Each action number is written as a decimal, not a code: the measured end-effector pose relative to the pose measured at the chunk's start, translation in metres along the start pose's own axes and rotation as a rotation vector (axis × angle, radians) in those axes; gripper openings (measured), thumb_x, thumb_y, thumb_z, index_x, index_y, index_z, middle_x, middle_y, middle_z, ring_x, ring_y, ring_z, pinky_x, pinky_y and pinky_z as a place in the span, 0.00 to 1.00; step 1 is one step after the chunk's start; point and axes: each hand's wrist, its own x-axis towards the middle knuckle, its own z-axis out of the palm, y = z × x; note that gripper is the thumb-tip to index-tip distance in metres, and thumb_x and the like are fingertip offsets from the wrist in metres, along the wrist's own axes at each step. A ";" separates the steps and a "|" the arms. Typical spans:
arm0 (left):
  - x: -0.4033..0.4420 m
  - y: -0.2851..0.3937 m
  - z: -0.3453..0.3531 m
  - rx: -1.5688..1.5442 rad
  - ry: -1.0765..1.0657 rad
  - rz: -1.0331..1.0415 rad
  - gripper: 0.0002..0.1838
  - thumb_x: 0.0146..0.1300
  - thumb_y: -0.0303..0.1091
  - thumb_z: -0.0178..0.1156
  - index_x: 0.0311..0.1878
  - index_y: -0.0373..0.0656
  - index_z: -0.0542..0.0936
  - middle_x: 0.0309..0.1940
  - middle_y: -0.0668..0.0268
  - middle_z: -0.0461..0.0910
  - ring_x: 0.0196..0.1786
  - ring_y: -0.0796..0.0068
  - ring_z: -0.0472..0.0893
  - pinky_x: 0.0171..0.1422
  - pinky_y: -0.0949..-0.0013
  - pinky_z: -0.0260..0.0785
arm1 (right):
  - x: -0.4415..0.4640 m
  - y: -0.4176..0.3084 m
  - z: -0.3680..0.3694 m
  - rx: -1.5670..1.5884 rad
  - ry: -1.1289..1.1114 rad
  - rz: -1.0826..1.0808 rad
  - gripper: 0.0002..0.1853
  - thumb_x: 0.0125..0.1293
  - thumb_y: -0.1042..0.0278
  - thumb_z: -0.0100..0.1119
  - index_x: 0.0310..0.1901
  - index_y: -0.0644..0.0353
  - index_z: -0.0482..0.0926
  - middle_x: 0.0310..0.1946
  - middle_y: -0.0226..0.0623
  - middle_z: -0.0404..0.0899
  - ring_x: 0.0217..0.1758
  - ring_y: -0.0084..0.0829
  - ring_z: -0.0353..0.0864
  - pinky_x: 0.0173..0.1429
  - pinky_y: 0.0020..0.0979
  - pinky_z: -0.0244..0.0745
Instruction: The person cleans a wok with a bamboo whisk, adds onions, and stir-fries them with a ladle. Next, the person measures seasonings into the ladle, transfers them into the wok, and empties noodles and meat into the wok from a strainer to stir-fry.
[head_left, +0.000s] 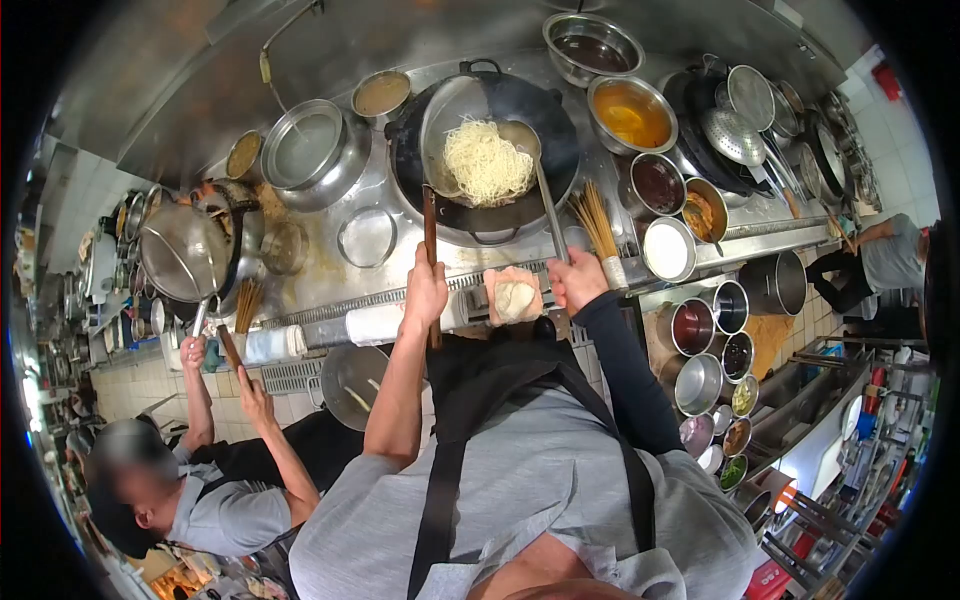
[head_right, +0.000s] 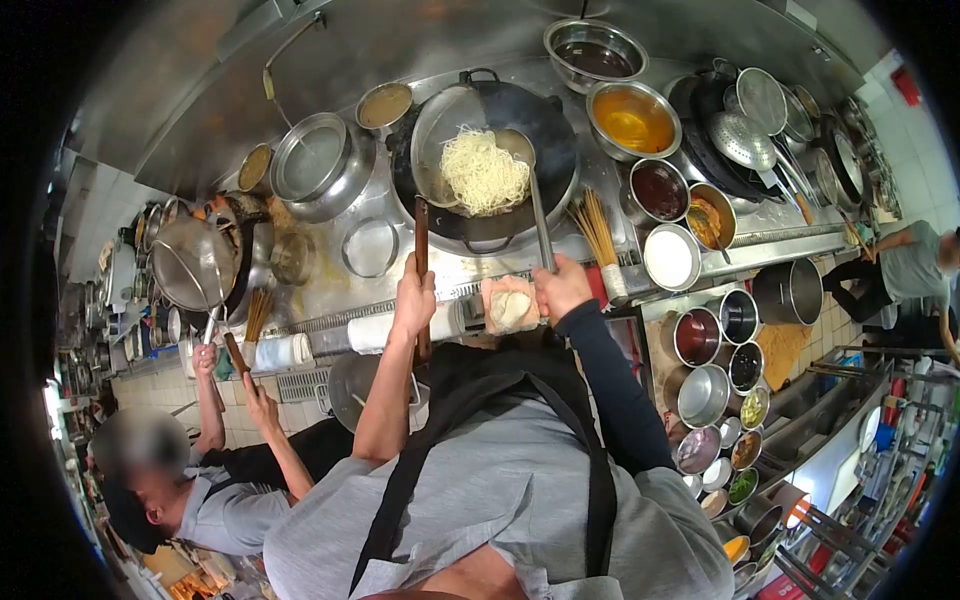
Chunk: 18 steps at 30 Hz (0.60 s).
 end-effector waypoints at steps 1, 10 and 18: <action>-0.003 0.010 -0.006 0.085 0.004 0.051 0.23 0.75 0.25 0.52 0.71 0.39 0.66 0.31 0.48 0.79 0.30 0.46 0.80 0.37 0.51 0.71 | -0.005 0.002 0.002 -0.128 0.032 -0.033 0.13 0.73 0.70 0.58 0.55 0.64 0.72 0.28 0.35 0.76 0.24 0.27 0.76 0.25 0.31 0.69; -0.008 0.048 -0.041 0.326 0.061 0.110 0.31 0.70 0.17 0.51 0.75 0.23 0.56 0.49 0.27 0.79 0.51 0.27 0.81 0.52 0.40 0.71 | 0.031 0.032 0.002 -0.854 0.318 -0.539 0.23 0.67 0.69 0.58 0.63 0.65 0.73 0.42 0.66 0.84 0.50 0.65 0.83 0.54 0.54 0.78; -0.014 0.062 -0.067 0.107 0.071 -0.020 0.27 0.73 0.22 0.52 0.74 0.31 0.63 0.48 0.31 0.82 0.50 0.31 0.83 0.55 0.45 0.73 | 0.035 0.037 0.005 -0.986 0.265 -0.502 0.28 0.67 0.69 0.60 0.68 0.67 0.70 0.38 0.65 0.83 0.45 0.66 0.84 0.49 0.55 0.78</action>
